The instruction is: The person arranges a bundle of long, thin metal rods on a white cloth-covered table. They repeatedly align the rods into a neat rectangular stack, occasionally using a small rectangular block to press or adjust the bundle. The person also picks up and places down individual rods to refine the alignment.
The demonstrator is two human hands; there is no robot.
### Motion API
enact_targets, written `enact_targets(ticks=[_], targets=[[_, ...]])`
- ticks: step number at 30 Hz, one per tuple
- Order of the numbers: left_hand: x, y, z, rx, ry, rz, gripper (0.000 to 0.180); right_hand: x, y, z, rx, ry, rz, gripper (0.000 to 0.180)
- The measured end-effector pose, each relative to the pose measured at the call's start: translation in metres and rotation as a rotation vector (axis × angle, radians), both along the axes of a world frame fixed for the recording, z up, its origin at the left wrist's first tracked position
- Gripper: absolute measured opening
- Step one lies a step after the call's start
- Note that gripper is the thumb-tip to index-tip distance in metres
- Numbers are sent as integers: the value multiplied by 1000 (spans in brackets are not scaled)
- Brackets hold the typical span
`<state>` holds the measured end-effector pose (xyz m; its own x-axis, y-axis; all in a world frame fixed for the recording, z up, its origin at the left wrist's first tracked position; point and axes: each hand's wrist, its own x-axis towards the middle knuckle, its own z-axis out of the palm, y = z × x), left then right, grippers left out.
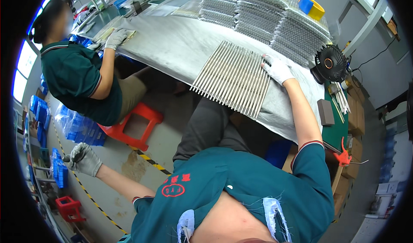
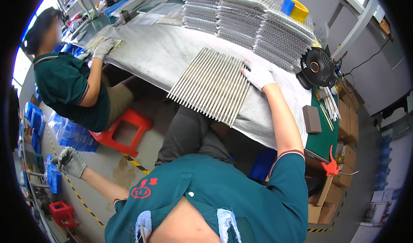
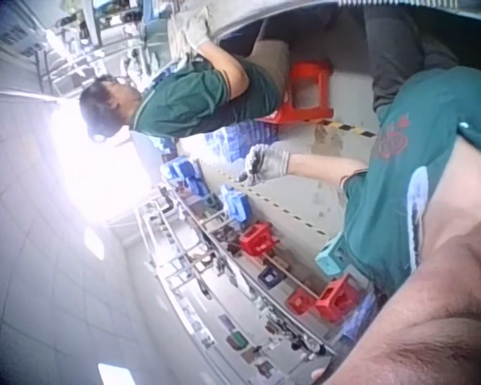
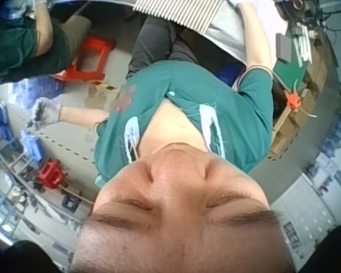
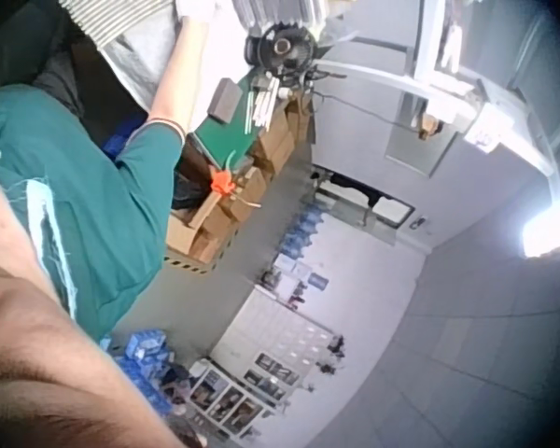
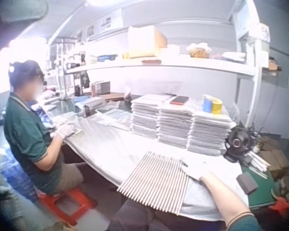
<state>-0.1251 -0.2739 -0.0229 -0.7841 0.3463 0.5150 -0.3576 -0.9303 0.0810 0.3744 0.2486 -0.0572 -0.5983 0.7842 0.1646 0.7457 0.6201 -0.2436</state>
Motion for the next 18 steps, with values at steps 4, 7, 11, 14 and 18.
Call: enact_targets(ticks=[4,7,11,14,18], targets=[[-2,17,-21,-80,-130,-68,25,-4,-7,-4,-2,107,-81,53],[-3,50,-60,-186,-360,-83,32,-2,-2,-13,-6,172,-86,51],[80,148,-117,-370,-469,-567,46,-4,0,-15,12,175,-67,49],[157,198,-204,-1105,-188,-567,86,-5,-2,-16,32,209,-55,48],[134,166,-319,-1841,1510,-245,72,5,3,-24,37,199,-68,46]])
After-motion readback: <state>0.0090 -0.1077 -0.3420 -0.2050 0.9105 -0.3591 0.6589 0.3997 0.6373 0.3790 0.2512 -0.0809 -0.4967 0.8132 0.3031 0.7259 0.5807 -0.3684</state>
